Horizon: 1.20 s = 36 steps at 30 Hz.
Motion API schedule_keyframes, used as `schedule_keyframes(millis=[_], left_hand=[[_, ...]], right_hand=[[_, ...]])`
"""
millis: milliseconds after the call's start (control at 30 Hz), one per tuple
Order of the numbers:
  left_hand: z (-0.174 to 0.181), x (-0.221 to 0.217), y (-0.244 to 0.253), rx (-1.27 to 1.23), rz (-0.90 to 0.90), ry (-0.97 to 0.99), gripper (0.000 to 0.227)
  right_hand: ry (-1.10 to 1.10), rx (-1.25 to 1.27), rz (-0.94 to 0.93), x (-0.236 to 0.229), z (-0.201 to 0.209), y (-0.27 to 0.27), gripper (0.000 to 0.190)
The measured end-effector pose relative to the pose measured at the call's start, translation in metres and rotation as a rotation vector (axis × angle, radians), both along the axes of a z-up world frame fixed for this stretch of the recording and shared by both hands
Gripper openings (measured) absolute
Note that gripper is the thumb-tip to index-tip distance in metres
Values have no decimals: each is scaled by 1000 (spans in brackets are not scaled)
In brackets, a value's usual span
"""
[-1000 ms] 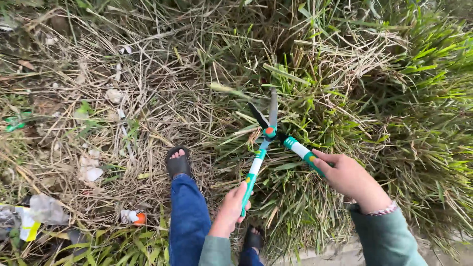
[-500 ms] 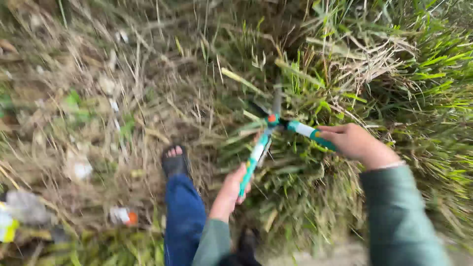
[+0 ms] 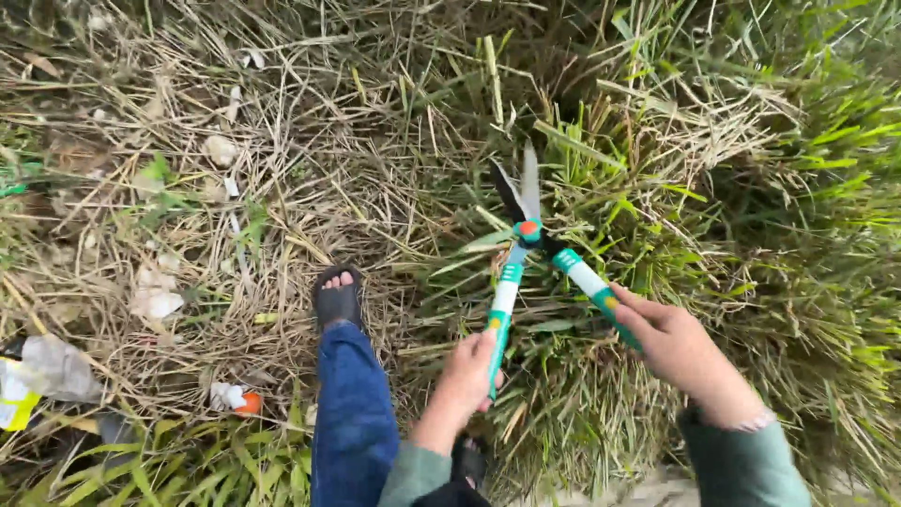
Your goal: Using manual garden shears to cut down tall grass and weeds in an outdoor area.
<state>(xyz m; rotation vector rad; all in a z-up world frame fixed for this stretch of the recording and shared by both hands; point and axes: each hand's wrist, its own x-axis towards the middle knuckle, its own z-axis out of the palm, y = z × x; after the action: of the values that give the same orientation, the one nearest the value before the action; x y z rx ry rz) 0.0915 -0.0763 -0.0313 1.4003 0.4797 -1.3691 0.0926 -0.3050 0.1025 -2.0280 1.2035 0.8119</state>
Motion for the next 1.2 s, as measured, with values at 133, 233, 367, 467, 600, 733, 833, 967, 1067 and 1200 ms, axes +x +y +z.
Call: schedule_keyframes(millis=[133,233,367,467,600,733,833,967,1067,1200], left_hand=[[67,-31,3,16,-110,-36,51],[79,-62,11,19,-115,23,45],[69,-99,26,10,-99,89,43],[45,-131,32,54,-40,83,41],[28,-146,33,40,127,114,40],[52,-138,30,89,7,156,42],[61,-135,31,70,70,152,40],[79,-118,37,127,-1,198,43],[81,-109,39,148,-21,210,45],[73,-96,47,42,52,197,49]], right_hand=[[-59,-68,55,-44,30,-7,50],[-50,-37,94,-77,40,-12,52],[173,-136,97,-92,59,-9,47],[200,-98,95,-105,61,-19,47],[202,-47,99,-100,65,-21,49],[241,-82,112,-103,75,-25,47],[214,-57,70,-101,78,-24,48],[255,-92,219,-92,74,-20,49],[218,-64,266,-87,61,-23,50],[151,61,240,-70,39,-48,48]])
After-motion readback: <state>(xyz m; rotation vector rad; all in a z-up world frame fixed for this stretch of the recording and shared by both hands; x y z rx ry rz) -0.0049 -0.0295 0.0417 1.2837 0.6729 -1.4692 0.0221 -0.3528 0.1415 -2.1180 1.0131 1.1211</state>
